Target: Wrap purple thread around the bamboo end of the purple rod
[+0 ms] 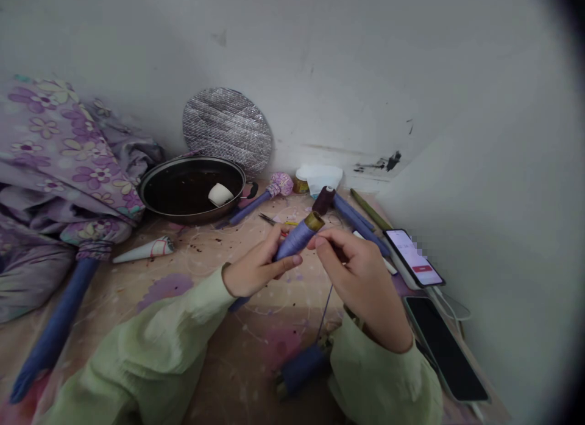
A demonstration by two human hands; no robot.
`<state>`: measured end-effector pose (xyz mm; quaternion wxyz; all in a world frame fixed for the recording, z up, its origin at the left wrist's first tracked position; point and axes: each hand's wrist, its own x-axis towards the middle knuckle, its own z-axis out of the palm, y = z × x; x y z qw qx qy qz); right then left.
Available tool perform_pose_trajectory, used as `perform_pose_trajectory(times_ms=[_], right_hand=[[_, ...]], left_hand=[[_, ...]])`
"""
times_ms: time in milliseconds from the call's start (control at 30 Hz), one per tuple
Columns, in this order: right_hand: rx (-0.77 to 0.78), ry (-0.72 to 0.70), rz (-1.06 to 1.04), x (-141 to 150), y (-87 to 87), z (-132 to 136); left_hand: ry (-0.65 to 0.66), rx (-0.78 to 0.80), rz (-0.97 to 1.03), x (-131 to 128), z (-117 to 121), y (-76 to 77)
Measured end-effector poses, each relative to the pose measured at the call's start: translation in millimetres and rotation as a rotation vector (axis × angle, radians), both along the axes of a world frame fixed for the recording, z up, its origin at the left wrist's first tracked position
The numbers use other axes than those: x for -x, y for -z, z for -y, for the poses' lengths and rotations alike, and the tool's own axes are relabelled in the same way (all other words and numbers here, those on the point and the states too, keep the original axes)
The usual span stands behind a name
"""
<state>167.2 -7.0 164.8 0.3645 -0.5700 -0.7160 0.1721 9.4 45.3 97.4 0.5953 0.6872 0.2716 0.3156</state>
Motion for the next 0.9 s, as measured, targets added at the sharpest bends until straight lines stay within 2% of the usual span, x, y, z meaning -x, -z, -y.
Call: perform_pose_trajectory(times_ms=[167,367,533,733,900], right_hand=[[0.004,0.008,0.037,-1.0,1.3,-1.2],[-0.02,0.045,0.026,-4.1,3.0,-3.1],[-0.048,0.062,0.07,-4.1,2.1,-3.0],[-0.04,0.084,0.059,-4.1,3.5,-4.3],[-0.024,0.083,0.025,-4.7,4.0,-3.9]], left_hand=[[0.026,-0.057,-0.042,4.3,1.2,5.5],[0.063,-0.138,-0.042,9.4,-2.3,-9.5],[0.093,-0.038,0.098,8.4,-0.7,-13.5],[-0.009,0.035,0.056,3.0,2.5,-8.2],[0.001,0.079,0.071,1.9,-0.2,-9.5]])
